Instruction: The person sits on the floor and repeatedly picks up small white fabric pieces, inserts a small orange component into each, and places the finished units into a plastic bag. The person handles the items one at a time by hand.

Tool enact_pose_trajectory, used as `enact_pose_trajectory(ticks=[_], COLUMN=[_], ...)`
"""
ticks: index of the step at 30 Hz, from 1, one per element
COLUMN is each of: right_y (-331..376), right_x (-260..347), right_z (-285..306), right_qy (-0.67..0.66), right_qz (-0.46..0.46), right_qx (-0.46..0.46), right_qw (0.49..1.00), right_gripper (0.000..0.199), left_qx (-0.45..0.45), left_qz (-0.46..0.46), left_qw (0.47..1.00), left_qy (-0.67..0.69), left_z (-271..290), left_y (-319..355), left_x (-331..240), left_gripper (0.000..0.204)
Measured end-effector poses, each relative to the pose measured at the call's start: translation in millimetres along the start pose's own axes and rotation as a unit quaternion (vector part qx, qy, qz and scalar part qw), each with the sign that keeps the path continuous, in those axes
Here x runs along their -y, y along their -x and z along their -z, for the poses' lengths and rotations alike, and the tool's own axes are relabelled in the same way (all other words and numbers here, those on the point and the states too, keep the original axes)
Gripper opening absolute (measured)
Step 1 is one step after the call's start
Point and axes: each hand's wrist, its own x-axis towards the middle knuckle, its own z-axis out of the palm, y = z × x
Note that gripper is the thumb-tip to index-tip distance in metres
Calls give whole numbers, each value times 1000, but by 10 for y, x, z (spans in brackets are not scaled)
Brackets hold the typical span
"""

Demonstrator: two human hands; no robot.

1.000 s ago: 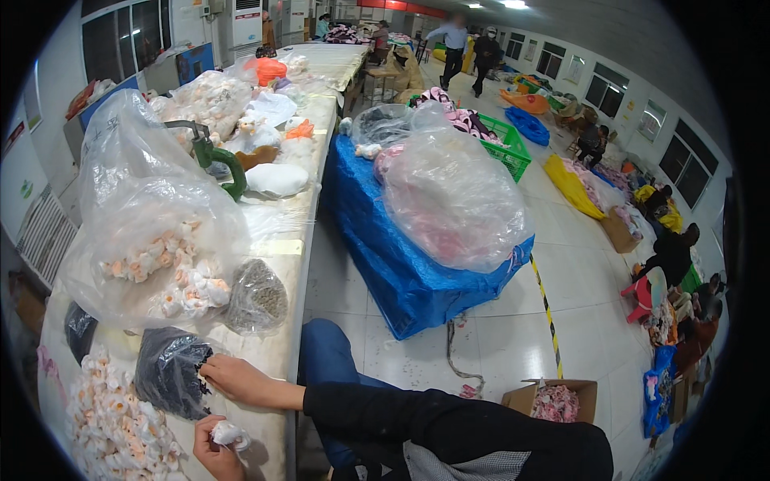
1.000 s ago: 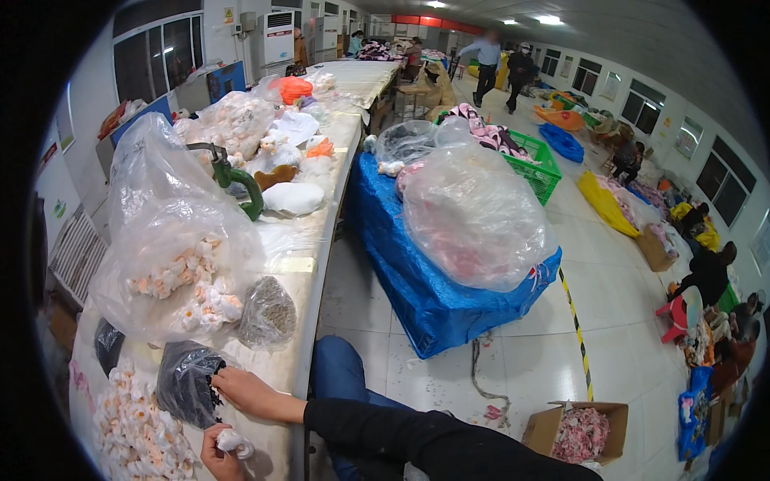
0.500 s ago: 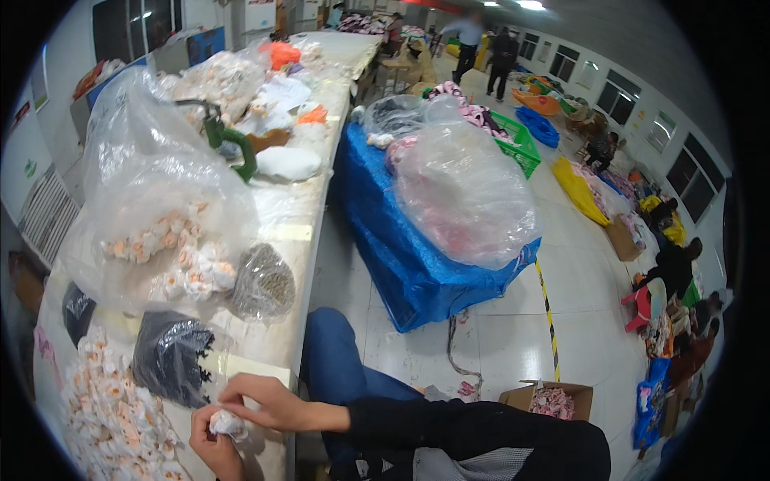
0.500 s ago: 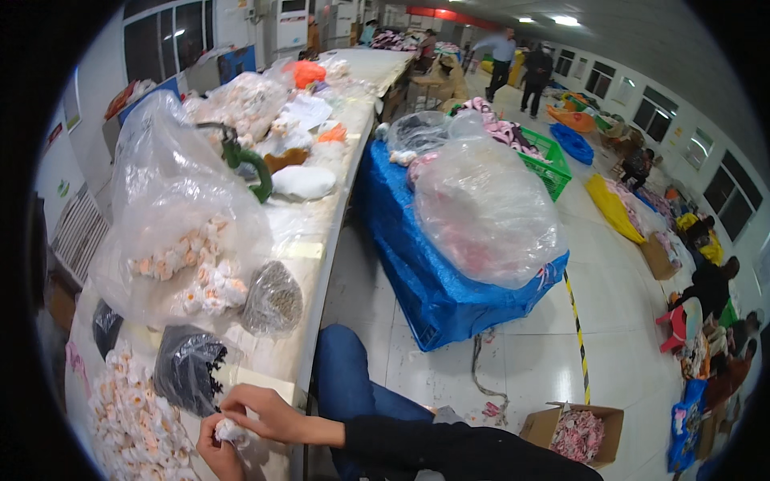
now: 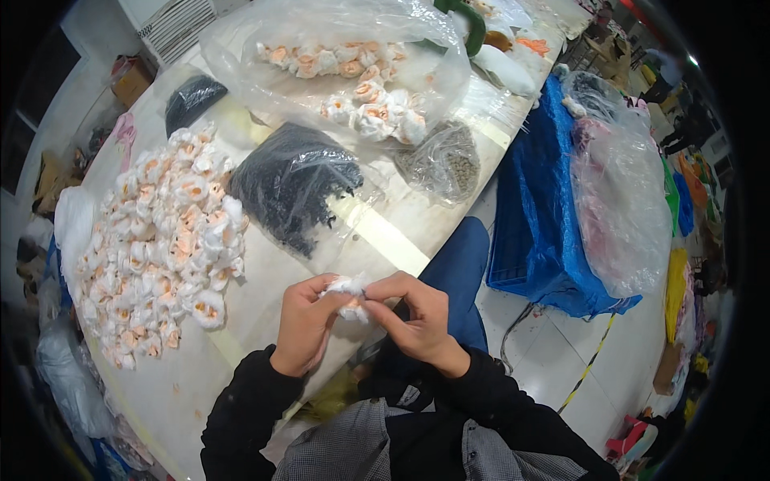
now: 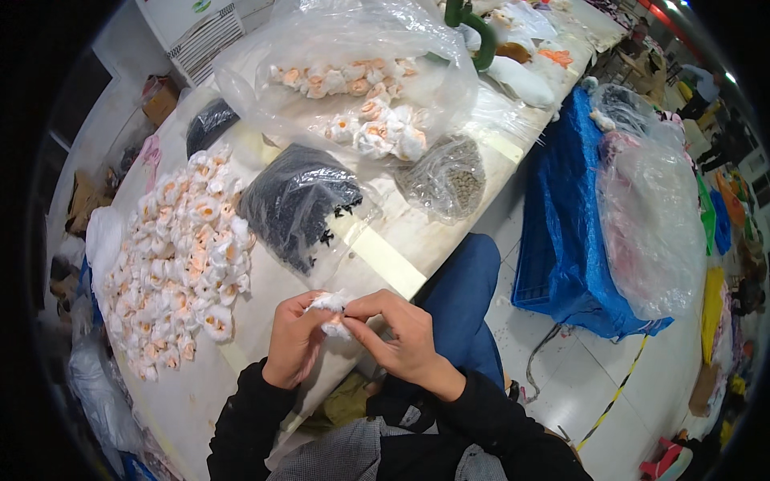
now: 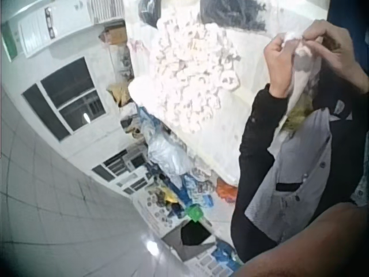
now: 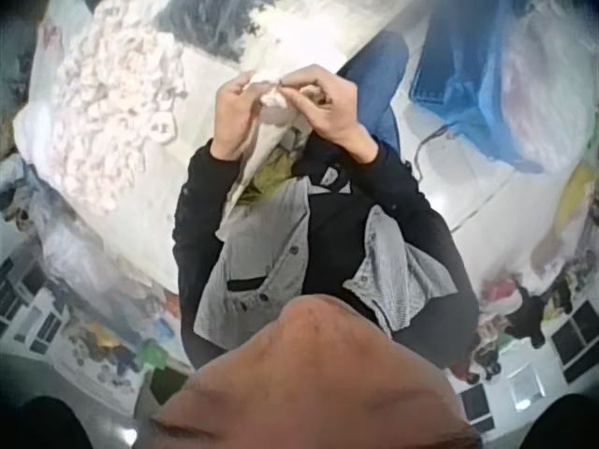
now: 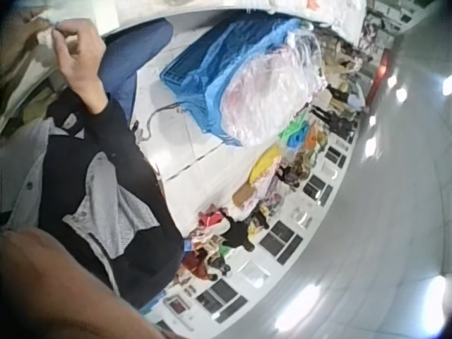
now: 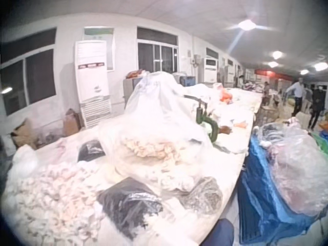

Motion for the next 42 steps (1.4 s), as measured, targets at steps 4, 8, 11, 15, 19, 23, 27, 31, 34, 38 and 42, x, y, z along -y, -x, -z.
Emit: enact_pose_trajectory(ticks=[4, 8, 11, 15, 19, 23, 27, 31, 34, 38, 42], right_y=[-1, -26, -42, -40, -25, -36, -36, -28, -13, 1, 11], right_x=[9, 38, 56, 67, 94, 153, 147, 139, 112, 104, 115], right_z=[12, 51, 80, 79, 76, 72, 75, 70, 72, 66, 51], right_qy=[8, 26, 38, 26, 12, 0, 0, -1, 5, 6, -5], right_qz=[18, 34, 48, 32, 12, 1, 10, 8, 5, 2, -9], right_qx=[-5, 1, 8, -4, -5, -15, -18, -17, -19, -22, -39], right_qw=[1000, 999, 998, 999, 1000, 1000, 1000, 1000, 1000, 1000, 999], right_gripper=[17, 17, 16, 15, 15, 14, 13, 13, 14, 14, 15], left_qx=[12, 15, 22, 18, 19, 18, 24, 23, 28, 38, 40], left_qz=[17, 8, 0, -8, -35, -50, -41, -39, -52, -64, -65], left_qw=[999, 1000, 1000, 1000, 998, 993, 995, 996, 996, 994, 991], left_qy=[26, 14, -4, -3, -50, -102, -93, -76, -69, -80, -110], left_z=[16, 0, -68, -145, -109, -127, -145, -179, -192, -164, -173], left_y=[1, 7, 34, 70, 64, 77, 97, 125, 122, 107, 128], left_x=[-15, -15, -53, -93, -14, -29, -57, -79, -84, -86, -110], left_gripper=[17, 19, 20, 23, 27, 32, 32, 23, 23, 23, 22])
